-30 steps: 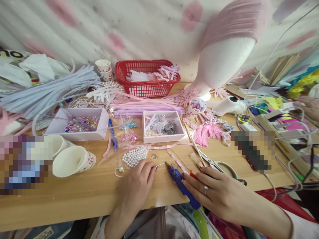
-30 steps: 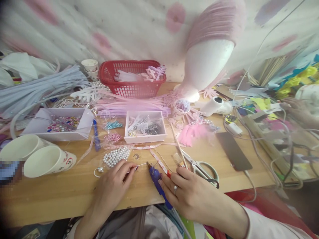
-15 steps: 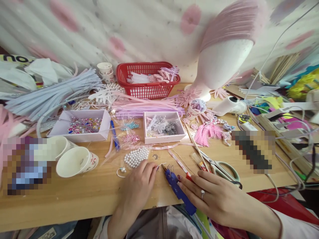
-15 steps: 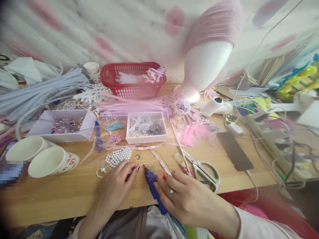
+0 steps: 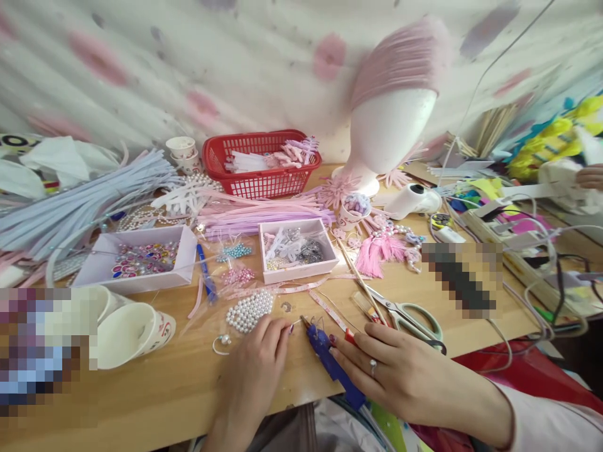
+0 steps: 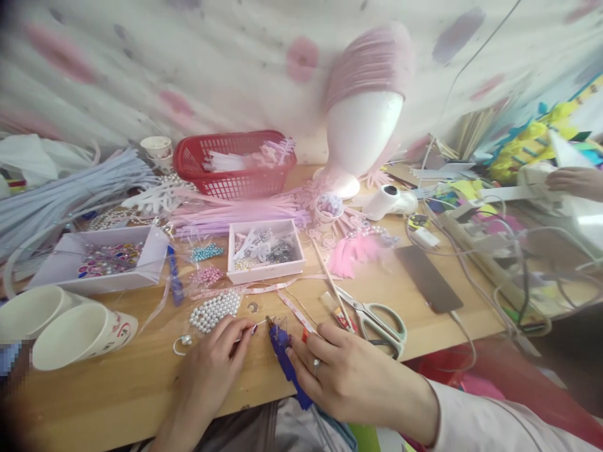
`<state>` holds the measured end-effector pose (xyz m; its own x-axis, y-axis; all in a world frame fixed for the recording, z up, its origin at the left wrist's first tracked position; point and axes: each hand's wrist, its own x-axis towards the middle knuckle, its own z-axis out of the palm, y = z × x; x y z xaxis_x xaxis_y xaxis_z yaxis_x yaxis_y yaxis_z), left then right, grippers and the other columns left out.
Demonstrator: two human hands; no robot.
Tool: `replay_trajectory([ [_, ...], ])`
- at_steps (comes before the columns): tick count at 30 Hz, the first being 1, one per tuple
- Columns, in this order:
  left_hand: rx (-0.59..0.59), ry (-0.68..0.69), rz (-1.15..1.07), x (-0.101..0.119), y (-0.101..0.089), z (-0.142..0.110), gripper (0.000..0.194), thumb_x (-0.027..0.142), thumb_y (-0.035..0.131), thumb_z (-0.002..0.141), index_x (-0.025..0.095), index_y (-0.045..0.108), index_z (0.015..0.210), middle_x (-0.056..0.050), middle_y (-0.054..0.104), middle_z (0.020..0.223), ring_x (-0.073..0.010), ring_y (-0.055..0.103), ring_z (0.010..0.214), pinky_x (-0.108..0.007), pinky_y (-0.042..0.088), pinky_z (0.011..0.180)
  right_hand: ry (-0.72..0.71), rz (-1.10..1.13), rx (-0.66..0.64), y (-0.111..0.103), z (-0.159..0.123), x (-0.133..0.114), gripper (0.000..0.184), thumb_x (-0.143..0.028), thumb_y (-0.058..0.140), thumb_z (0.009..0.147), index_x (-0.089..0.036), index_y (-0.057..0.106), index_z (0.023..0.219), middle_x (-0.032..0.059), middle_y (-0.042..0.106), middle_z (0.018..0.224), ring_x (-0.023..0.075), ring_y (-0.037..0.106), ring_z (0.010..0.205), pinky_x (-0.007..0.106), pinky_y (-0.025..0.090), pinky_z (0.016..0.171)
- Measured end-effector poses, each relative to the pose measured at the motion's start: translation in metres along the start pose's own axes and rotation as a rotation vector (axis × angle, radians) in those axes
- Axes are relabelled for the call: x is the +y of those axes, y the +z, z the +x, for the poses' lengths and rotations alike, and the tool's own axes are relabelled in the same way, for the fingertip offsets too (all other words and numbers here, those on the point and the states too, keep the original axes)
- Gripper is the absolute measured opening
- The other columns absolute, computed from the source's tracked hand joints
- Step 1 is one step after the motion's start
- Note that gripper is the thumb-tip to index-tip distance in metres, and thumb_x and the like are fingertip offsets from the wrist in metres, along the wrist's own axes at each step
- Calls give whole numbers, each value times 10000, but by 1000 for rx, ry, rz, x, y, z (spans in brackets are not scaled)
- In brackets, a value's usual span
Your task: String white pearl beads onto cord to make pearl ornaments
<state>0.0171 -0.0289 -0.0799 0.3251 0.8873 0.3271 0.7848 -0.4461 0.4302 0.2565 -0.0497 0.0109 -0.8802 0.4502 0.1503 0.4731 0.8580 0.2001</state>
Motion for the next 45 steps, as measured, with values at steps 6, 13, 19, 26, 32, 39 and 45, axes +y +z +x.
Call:
replay_trajectory([
  [6,5,-10,-16,2,-2,2,364,302,346,1069,239,662,897,-5,746,847,-156,718,673,-268,474,588,30,-9,1,-3,-6,0,322,-103,396,1040,-75,714,1087,154,772,1045,209,663,793,402,493,778],
  [13,-14,-21,-21,2,0,-1,291,267,404,1050,242,660,915,10,733,842,-166,715,673,-280,478,585,38,-5,64,-2,-4,-2,406,-75,319,1046,-80,724,1069,122,779,975,210,668,753,410,495,779],
  [19,-37,0,-31,-2,1,-2,242,241,436,1037,238,663,953,-6,739,883,-165,724,721,-268,501,625,43,14,62,4,-2,-5,370,-79,354,1036,-77,723,1072,145,771,987,200,665,749,388,503,745],
  [26,-24,-20,-47,2,-3,3,321,266,377,1052,238,659,900,-4,738,837,-158,720,664,-266,484,576,45,-14,38,4,-10,-4,391,-74,335,1042,-66,725,1056,143,778,958,196,684,728,390,534,712],
  [32,-13,-20,-29,2,-1,2,308,268,396,1048,233,661,895,1,729,825,-166,721,669,-274,489,586,60,-14,77,-2,-10,-1,443,-74,280,1057,-68,723,1053,146,787,1038,200,701,761,394,530,712],
  [39,-4,6,-32,1,-1,1,289,254,402,1048,225,665,931,-11,734,845,-169,727,704,-272,497,612,53,5,91,6,-6,-6,367,-76,348,1045,-60,713,1087,148,781,1021,203,696,779,404,526,754],
  [45,15,10,-31,1,-2,3,302,269,391,1051,228,655,912,4,734,827,-162,721,652,-275,485,577,76,15,68,9,-11,-7,366,-87,347,1050,-65,710,1089,155,782,1050,204,681,763,404,514,758],
])
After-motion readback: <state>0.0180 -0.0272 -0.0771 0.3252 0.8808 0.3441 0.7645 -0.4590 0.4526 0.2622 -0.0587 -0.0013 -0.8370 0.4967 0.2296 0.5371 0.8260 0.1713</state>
